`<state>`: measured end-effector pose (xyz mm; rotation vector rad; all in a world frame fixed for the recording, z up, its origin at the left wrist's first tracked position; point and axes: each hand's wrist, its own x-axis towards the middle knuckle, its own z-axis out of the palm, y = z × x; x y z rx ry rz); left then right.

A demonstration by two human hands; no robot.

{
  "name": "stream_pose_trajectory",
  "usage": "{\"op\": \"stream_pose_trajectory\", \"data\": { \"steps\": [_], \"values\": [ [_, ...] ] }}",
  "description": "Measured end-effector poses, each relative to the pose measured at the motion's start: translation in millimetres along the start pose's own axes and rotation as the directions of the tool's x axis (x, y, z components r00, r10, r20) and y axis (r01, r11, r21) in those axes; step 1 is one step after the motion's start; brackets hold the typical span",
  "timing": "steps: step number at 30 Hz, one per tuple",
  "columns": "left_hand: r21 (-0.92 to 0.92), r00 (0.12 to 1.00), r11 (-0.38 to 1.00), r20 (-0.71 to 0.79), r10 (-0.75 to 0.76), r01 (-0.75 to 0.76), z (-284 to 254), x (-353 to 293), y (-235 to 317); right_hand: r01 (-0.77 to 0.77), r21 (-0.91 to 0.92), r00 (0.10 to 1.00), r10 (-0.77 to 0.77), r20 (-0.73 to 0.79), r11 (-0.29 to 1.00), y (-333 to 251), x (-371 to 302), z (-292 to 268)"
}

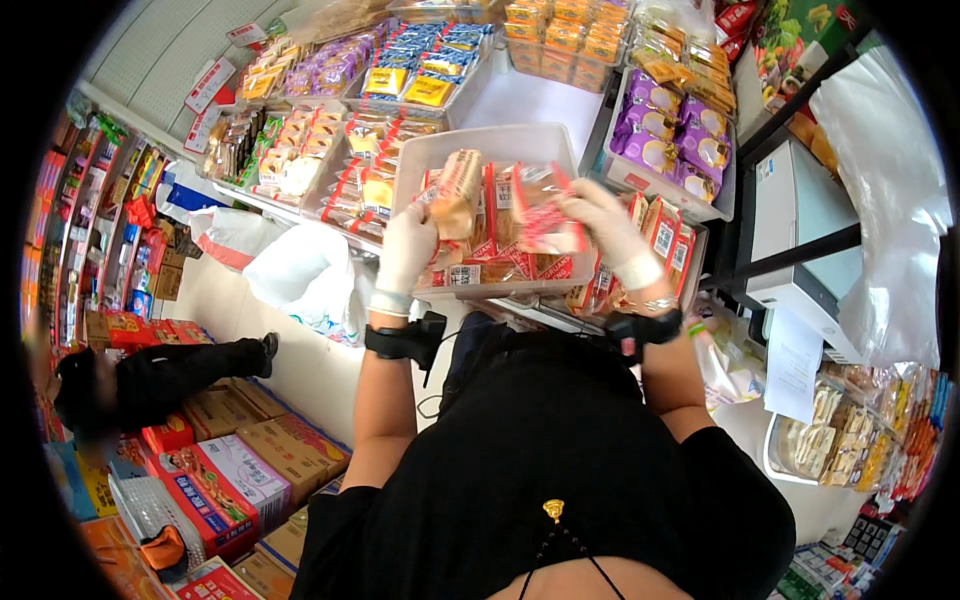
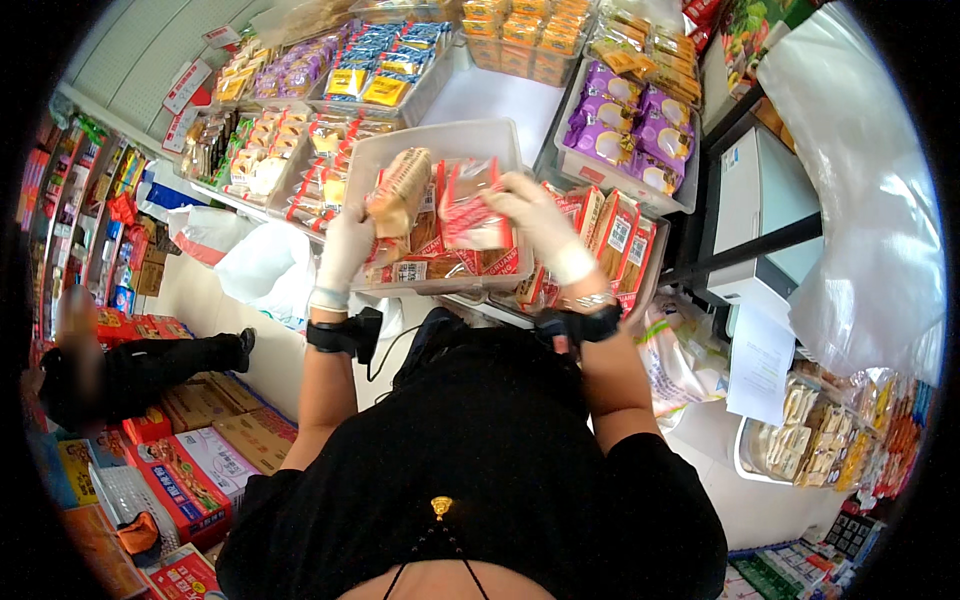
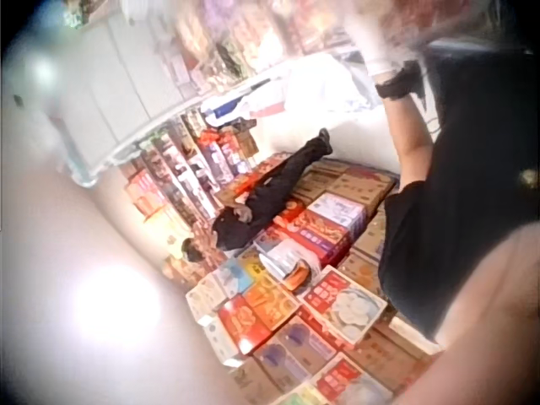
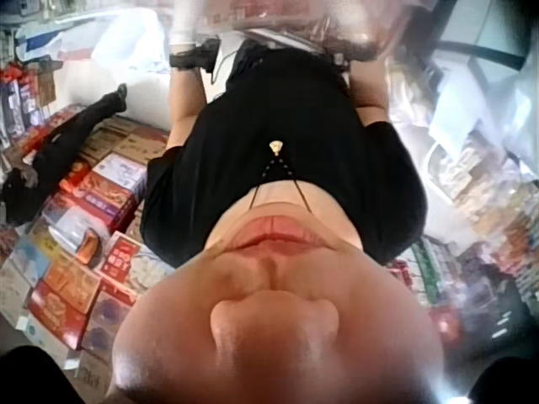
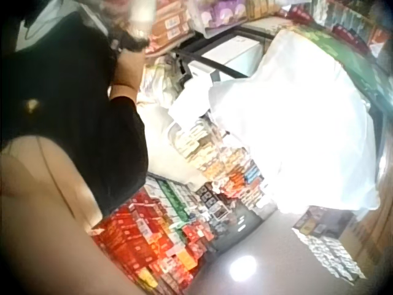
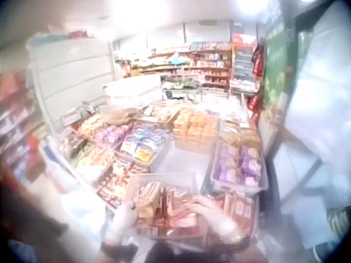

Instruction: The person organizes various packaged food items on a shelf, moving trays of snacks and individual packets of dried fish to arrange them neatly.

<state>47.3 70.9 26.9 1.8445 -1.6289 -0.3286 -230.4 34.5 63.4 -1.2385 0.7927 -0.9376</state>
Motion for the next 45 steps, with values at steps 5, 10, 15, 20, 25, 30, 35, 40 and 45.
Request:
{"op": "stream_pose_trajectory", "data": {
  "steps": [5,10,15,20,25,30,35,40,45],
  "values": [
    [-0.449,0.96,0.858,0.228,-0.159,0.249,-33,4,59,0.164,-0.187,0.931,-0.214,-0.297,0.969,-23,-66,-74],
    [-0.281,0.973,0.933,-0.003,0.232,-0.224,-15,-7,142,0.261,0.085,0.756,-0.149,-0.638,0.962,37,-104,-114],
    [-0.185,0.902,0.892,0.056,0.429,-0.412,83,-29,184,0.031,0.381,0.747,0.232,-0.624,0.924,113,-105,-130],
    [0.107,0.695,0.759,0.499,0.518,-0.642,145,-37,173,0.065,0.135,0.669,0.057,-0.741,0.989,100,-85,-101],
    [0.037,0.768,0.786,0.246,0.591,-0.617,103,-21,155,-0.193,-0.47,0.787,-0.15,-0.598,0.861,141,-84,-126],
    [0.219,0.981,0.957,0.024,0.192,-0.192,46,2,46,-0.05,-0.835,0.586,-0.661,-0.469,0.548,63,-78,-90],
    [0.359,0.79,0.862,0.376,-0.484,0.357,13,6,5,0.12,-0.7,0.941,-0.306,-0.146,0.704,11,-53,-23],
    [0.473,0.789,0.871,0.482,-0.38,0.131,35,-3,-6,0.162,-0.973,0.987,-0.021,0.161,0.166,48,4,22],
    [0.373,0.782,0.924,0.599,-0.17,-0.085,29,-11,6,-0.002,-0.983,0.855,0.51,0.093,0.183,77,30,27]
  ]
}}
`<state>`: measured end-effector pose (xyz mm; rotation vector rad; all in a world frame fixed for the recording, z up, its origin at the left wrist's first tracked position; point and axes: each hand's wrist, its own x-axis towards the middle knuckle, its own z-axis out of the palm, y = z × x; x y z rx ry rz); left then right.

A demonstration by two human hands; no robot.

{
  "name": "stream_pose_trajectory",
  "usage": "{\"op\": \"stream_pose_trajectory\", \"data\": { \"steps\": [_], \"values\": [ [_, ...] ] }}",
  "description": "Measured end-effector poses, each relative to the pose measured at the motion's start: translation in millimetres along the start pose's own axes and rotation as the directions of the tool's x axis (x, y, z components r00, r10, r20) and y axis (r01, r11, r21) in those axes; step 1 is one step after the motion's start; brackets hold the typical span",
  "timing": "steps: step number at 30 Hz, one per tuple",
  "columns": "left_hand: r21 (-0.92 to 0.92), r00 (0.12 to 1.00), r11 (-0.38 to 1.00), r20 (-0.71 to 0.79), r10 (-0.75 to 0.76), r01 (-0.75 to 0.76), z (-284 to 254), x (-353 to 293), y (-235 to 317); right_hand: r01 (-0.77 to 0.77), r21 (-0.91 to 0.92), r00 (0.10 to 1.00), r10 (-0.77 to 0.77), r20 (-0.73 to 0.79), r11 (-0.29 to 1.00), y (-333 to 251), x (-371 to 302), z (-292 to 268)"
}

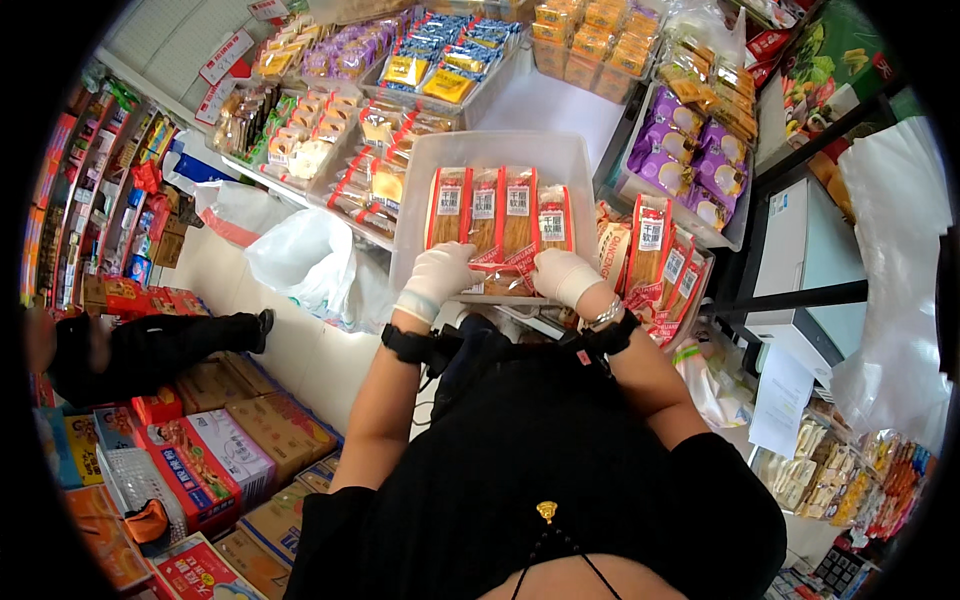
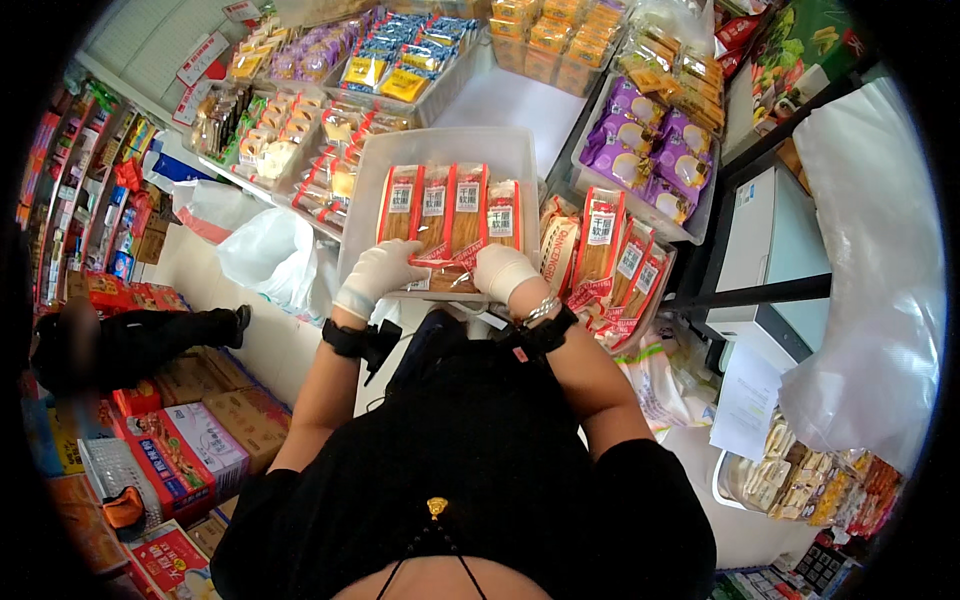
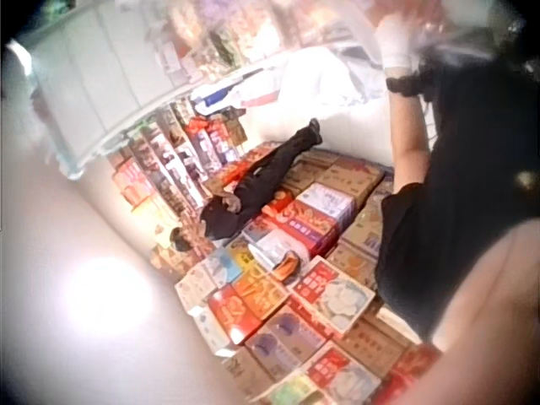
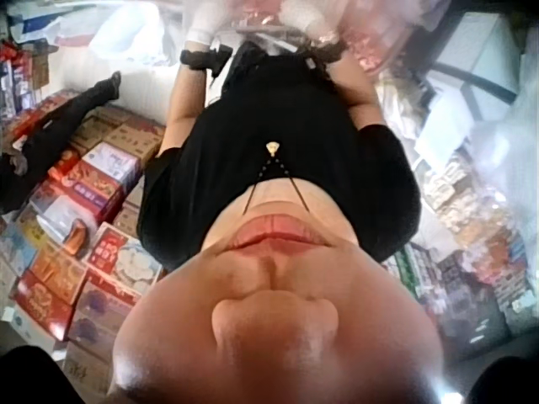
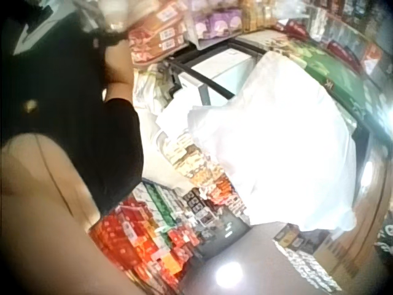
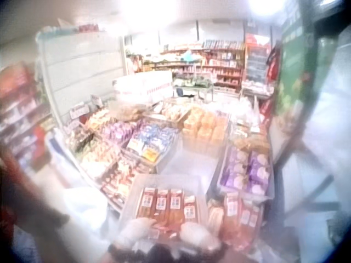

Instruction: The person organizes various packaged food items on a shelf, moving trays of snacks and individual packets of dried fish to arrange them neatly.

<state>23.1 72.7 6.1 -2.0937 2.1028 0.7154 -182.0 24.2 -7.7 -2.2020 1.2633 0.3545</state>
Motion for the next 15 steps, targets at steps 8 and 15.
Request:
{"op": "stream_pose_trajectory", "data": {
  "steps": [8,15],
  "values": [
    [0.065,0.978,0.978,0.086,0.191,-0.197,12,24,-12,-0.031,-0.066,0.974,0.045,0.221,0.997,6,13,3],
    [-0.276,0.984,0.948,-0.125,0.129,-0.16,-42,-5,-17,0.054,-0.03,0.99,-0.057,-0.127,0.998,10,1,6]
  ]
}}
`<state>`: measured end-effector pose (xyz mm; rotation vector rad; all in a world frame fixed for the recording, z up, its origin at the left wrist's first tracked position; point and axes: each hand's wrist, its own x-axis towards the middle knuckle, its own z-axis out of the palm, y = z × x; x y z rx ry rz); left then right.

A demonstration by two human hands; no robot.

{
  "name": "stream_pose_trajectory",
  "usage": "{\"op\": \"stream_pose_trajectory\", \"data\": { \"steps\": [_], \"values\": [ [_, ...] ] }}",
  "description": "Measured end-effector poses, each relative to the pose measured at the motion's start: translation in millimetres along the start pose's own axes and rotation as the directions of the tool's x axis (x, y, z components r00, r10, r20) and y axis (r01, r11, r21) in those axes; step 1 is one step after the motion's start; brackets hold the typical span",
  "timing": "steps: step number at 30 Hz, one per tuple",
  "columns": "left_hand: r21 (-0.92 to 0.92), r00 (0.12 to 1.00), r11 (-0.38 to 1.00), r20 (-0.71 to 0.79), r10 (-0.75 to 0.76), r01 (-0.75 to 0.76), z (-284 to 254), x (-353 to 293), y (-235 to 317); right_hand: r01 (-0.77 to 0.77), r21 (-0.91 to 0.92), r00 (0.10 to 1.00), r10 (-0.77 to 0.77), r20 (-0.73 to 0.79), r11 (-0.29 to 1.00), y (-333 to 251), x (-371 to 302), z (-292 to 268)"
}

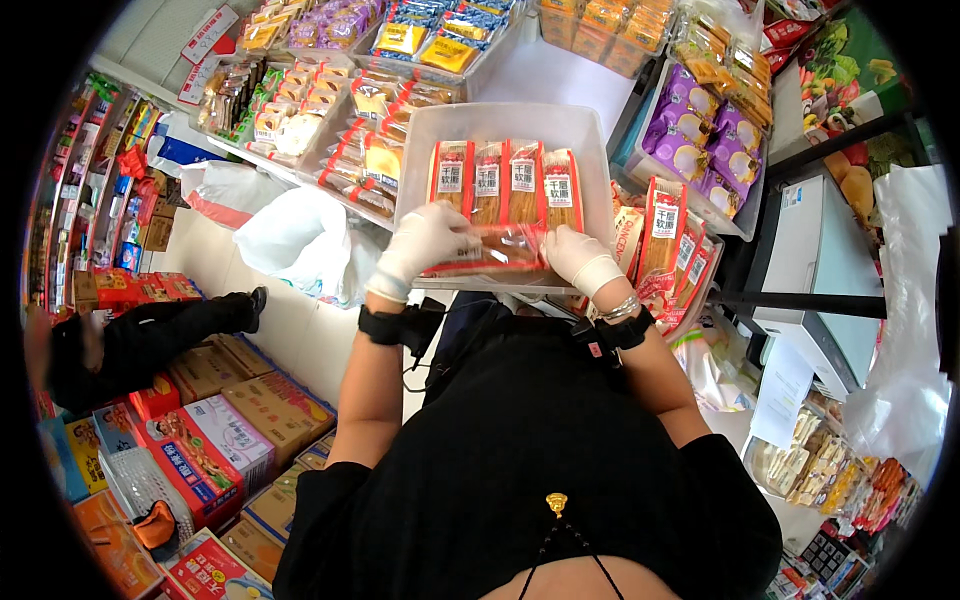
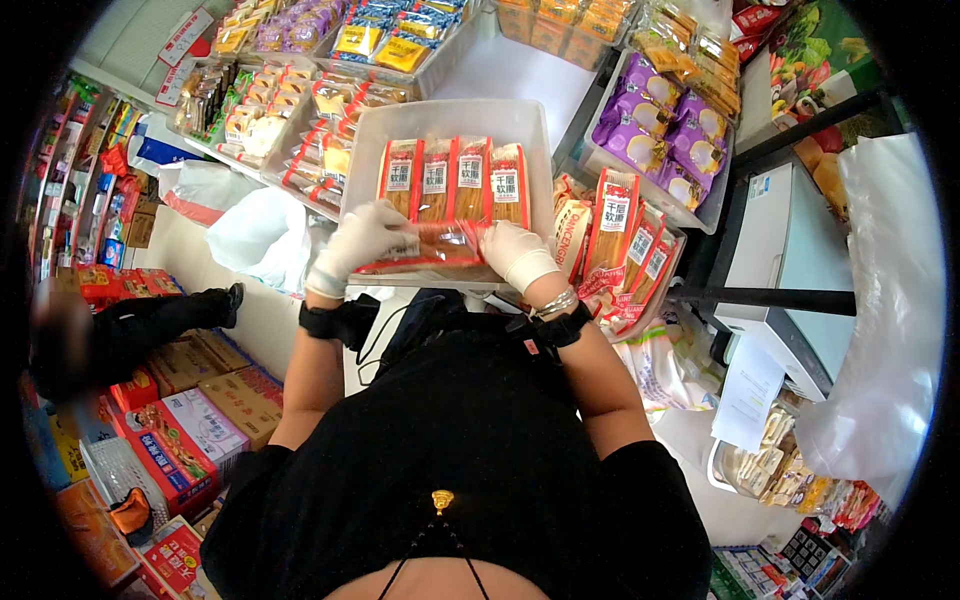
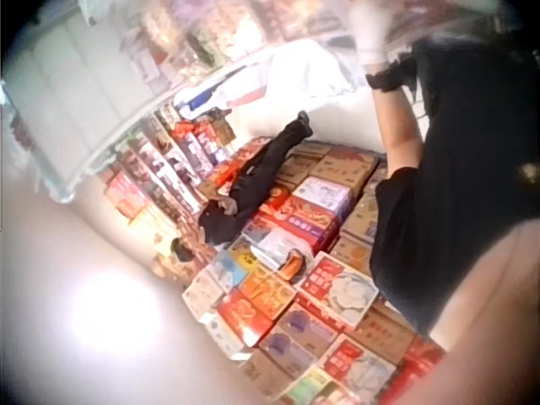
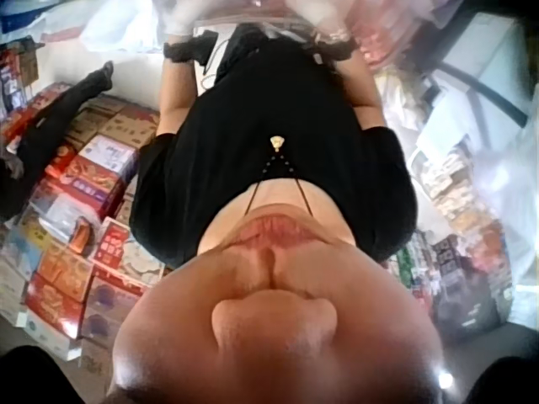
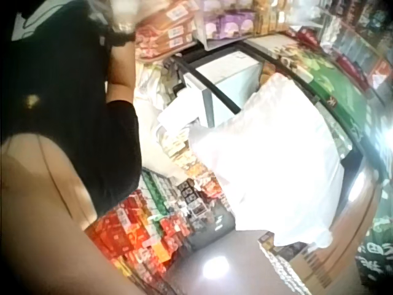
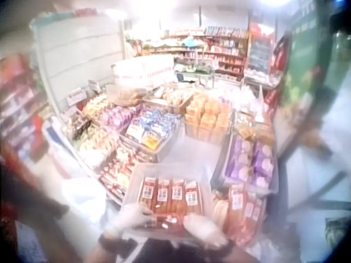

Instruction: The person organizes various packaged food items on a shelf, moving trays of snacks and individual packets of dried fish to arrange them neatly.

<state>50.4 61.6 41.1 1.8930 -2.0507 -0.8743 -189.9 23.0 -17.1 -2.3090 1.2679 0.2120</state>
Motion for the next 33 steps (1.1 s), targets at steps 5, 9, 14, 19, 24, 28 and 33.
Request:
{"op": "stream_pose_trajectory", "data": {
  "steps": [5,9,14,19,24,28,33],
  "values": [
    [-0.192,0.924,0.974,-0.381,0.036,-0.118,-26,-17,-2,-0.219,0.196,0.971,0.232,-0.048,0.956,-14,-5,-13],
    [-0.515,0.822,0.856,-0.468,-0.324,0.044,-50,-40,-14,0.245,0.04,0.95,-0.232,-0.209,0.969,-5,-31,-30],
    [-0.799,0.78,0.57,-0.476,-0.405,-0.192,-63,-79,-36,0.076,0.129,0.975,-0.047,-0.216,0.989,-6,-57,-125],
    [-0.676,0.816,0.717,-0.31,-0.489,0.172,-61,-104,-52,0.084,-0.019,0.996,-0.084,-0.043,0.996,-15,43,-159],
    [-0.49,0.945,0.83,-0.037,-0.325,0.267,-66,-98,-49,0.027,-0.19,1.0,-0.024,0.02,0.981,-11,166,-82],
    [-0.514,0.977,0.832,0.084,-0.194,0.209,-58,-89,-67,-0.05,-0.19,0.999,0.053,0.012,0.981,-15,180,-44],
    [-0.508,0.982,0.842,0.141,-0.127,0.182,-69,-66,-76,0.035,-0.03,0.999,-0.036,-0.026,0.999,11,178,-40]
  ]
}}
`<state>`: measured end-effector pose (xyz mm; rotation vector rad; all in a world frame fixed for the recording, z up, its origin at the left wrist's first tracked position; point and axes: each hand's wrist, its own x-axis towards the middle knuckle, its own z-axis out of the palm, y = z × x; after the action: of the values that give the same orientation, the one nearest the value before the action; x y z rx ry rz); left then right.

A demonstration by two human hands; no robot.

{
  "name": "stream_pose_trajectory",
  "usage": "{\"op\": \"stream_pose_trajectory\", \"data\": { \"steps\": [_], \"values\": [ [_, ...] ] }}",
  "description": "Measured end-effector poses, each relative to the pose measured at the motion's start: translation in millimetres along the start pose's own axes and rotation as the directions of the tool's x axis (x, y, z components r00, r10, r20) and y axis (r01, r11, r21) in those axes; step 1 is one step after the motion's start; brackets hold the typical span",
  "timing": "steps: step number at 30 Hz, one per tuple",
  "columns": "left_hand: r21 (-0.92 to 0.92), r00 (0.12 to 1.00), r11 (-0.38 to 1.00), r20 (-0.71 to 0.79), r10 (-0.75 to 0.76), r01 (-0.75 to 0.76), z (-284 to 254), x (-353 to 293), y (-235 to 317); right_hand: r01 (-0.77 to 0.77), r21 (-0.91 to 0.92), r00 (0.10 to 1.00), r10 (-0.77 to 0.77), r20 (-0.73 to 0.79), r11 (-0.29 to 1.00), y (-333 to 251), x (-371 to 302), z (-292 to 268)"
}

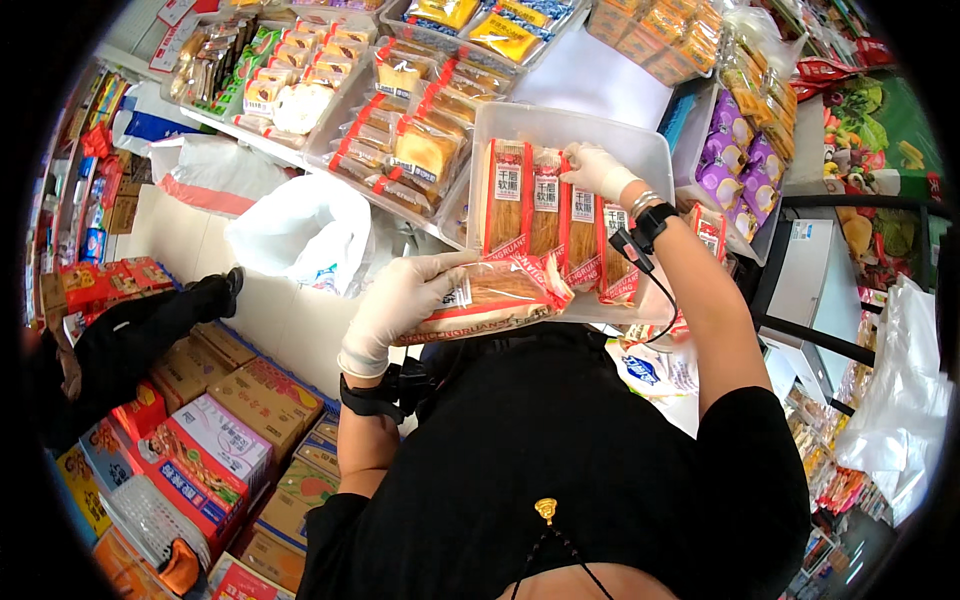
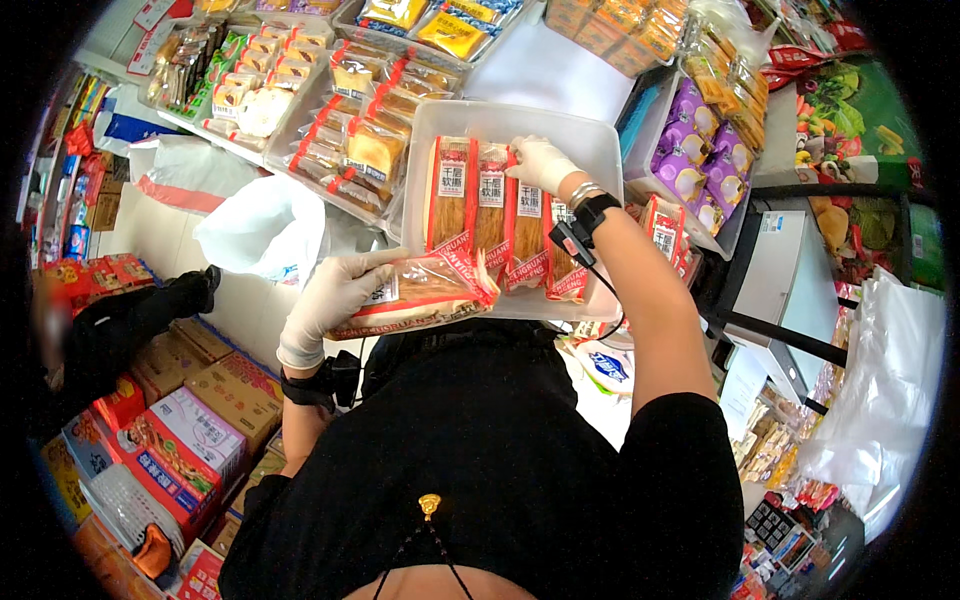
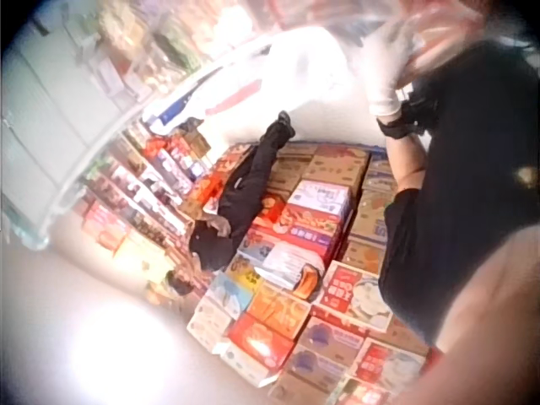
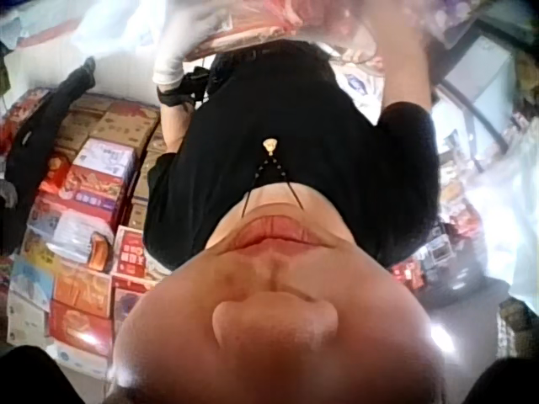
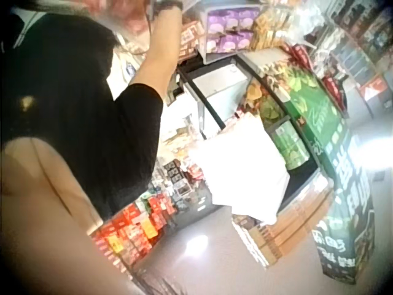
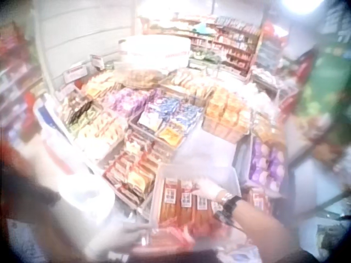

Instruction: The person organizes various packaged food items on a shelf, moving trays of snacks and individual packets of dried fish to arrange them neatly.

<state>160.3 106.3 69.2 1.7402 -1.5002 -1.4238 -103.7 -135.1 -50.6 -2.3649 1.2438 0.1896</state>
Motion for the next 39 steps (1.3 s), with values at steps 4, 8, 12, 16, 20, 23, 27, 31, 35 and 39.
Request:
{"op": "stream_pose_trajectory", "data": {
  "steps": [4,8,12,16,20,23,27,31,35,39],
  "values": [
    [-0.009,0.995,0.998,0.077,0.059,-0.059,-13,10,-3,-0.166,0.141,0.986,0.166,0.014,0.976,7,-14,-25],
    [0.028,0.99,0.993,0.088,0.11,-0.112,-26,18,-9,-0.192,-0.028,0.98,0.191,-0.05,0.981,2,-22,-22],
    [0.071,0.983,0.984,0.097,0.156,-0.164,-36,24,-6,-0.06,-0.143,0.992,0.044,-0.117,0.988,14,-17,21],
    [0.114,0.981,0.974,0.031,0.192,-0.194,-41,23,-14,-0.094,-0.093,0.995,0.095,0.01,0.991,0,-17,2],
    [0.068,0.983,0.981,0.029,0.18,-0.181,-44,12,-17,-0.057,0.171,0.994,0.072,-0.083,0.984,-5,-30,-8],
    [-0.009,0.995,0.995,0.021,0.1,-0.1,-43,10,-16,-0.143,0.394,0.987,0.163,-0.016,0.908,-13,-46,-22],
    [0.077,0.978,0.975,-0.014,0.209,-0.207,-40,11,-22,-0.034,0.341,0.982,0.095,-0.164,0.939,-3,-57,-24],
    [0.079,0.98,0.976,0.012,0.2,-0.201,-43,10,-16,0.066,0.565,0.984,0.04,-0.173,0.822,8,-63,-16],
    [0.064,0.978,0.976,0.009,0.208,-0.208,-42,9,-18,-0.108,0.705,0.994,0.095,0.058,0.701,-13,-73,-51],
    [0.049,0.963,0.961,0.021,0.27,-0.27,-41,12,-21,-0.105,0.795,0.994,0.095,0.06,0.598,-12,-80,-58]
  ]
}}
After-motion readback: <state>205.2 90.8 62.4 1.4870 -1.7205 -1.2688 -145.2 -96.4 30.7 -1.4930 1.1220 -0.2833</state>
